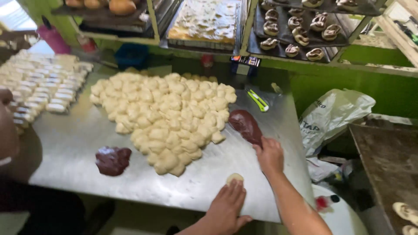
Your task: Flattening dough balls, adding chocolate filling, and rolling them into buns on a bakery work table.
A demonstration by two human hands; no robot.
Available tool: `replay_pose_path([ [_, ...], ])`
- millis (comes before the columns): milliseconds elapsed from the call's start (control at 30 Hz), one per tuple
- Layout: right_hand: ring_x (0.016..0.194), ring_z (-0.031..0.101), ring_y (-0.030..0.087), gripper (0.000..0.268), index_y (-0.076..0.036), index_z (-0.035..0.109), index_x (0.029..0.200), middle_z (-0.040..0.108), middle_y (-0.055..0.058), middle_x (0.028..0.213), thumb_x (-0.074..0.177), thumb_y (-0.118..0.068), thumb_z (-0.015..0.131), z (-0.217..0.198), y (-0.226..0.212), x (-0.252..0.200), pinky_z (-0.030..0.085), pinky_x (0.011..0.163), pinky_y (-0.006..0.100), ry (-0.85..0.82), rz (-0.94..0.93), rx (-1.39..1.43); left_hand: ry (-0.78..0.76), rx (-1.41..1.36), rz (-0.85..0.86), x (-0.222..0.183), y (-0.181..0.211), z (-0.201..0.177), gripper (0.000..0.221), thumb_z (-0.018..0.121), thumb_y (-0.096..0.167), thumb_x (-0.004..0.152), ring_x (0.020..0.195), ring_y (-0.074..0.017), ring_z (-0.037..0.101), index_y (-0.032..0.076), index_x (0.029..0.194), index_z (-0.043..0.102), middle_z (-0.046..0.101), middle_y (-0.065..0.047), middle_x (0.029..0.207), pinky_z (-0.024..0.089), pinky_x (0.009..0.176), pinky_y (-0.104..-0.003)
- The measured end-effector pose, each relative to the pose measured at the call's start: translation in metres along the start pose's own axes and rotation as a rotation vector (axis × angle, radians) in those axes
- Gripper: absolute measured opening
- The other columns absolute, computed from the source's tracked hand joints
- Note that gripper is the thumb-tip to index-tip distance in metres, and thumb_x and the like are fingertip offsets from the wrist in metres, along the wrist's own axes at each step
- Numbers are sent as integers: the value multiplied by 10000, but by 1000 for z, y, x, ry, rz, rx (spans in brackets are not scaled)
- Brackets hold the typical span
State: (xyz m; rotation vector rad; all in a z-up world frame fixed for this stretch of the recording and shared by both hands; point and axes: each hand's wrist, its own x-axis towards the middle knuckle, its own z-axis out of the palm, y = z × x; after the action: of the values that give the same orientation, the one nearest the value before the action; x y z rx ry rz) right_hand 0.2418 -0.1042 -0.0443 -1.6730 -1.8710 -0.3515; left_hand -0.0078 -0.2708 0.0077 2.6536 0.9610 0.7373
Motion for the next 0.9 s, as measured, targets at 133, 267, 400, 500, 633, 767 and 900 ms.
replay_pose_path([
  [133,919,600,376,220,-125,691,872,652,118,839,892,-340,734,-1,-12,-1,495,674,524,29,-1,-230,69,-350,-14,24,-25,-23,518,685,410,960,1065,-472,546,-62,1167,637,596,-263,1164,485,888,-536],
  [267,941,608,325,235,-163,688,822,635,51,807,897,-386,672,-23,-35,-2,481,836,480,-170,21,-321,-45,-179,215,17,-49,-16,862,497,513,994,1412,-566,360,-228,1431,458,430,-424,1496,243,1214,-566],
  [400,1058,674,275,279,-293,777,950,755,12,984,870,-497,606,-74,-82,9,375,1130,538,-567,134,-440,45,-346,276,39,-61,-28,458,621,384,941,893,-446,532,-65,858,587,550,-240,878,435,897,-513],
  [500,1070,668,267,324,-209,776,1058,768,32,1050,896,-445,625,-110,-109,-9,409,1062,495,-510,187,-94,-15,-364,283,16,-57,-28,271,629,234,899,865,-424,537,-32,879,576,544,-222,887,459,824,-503],
  [633,1254,566,271,566,-84,570,1436,639,118,1335,951,-374,612,-139,-133,-51,507,1066,465,-273,138,227,-6,-656,-174,29,-75,-12,192,542,73,807,853,-381,647,42,939,677,673,-174,920,505,797,-461],
  [767,1191,617,372,452,-43,587,1354,654,171,1327,1039,-300,391,-111,-118,-104,456,1049,494,-150,-186,301,-57,-444,-296,29,-89,-11,842,763,172,757,1215,-429,527,-52,1492,420,504,-255,1308,378,1125,-411],
  [900,1275,462,326,373,-185,672,1119,604,23,1179,910,-489,617,-119,-99,-66,224,1139,667,-491,-208,63,-308,-366,-453,58,-75,-7,328,644,331,949,902,-432,620,50,1103,575,576,-224,1054,503,842,-484],
])
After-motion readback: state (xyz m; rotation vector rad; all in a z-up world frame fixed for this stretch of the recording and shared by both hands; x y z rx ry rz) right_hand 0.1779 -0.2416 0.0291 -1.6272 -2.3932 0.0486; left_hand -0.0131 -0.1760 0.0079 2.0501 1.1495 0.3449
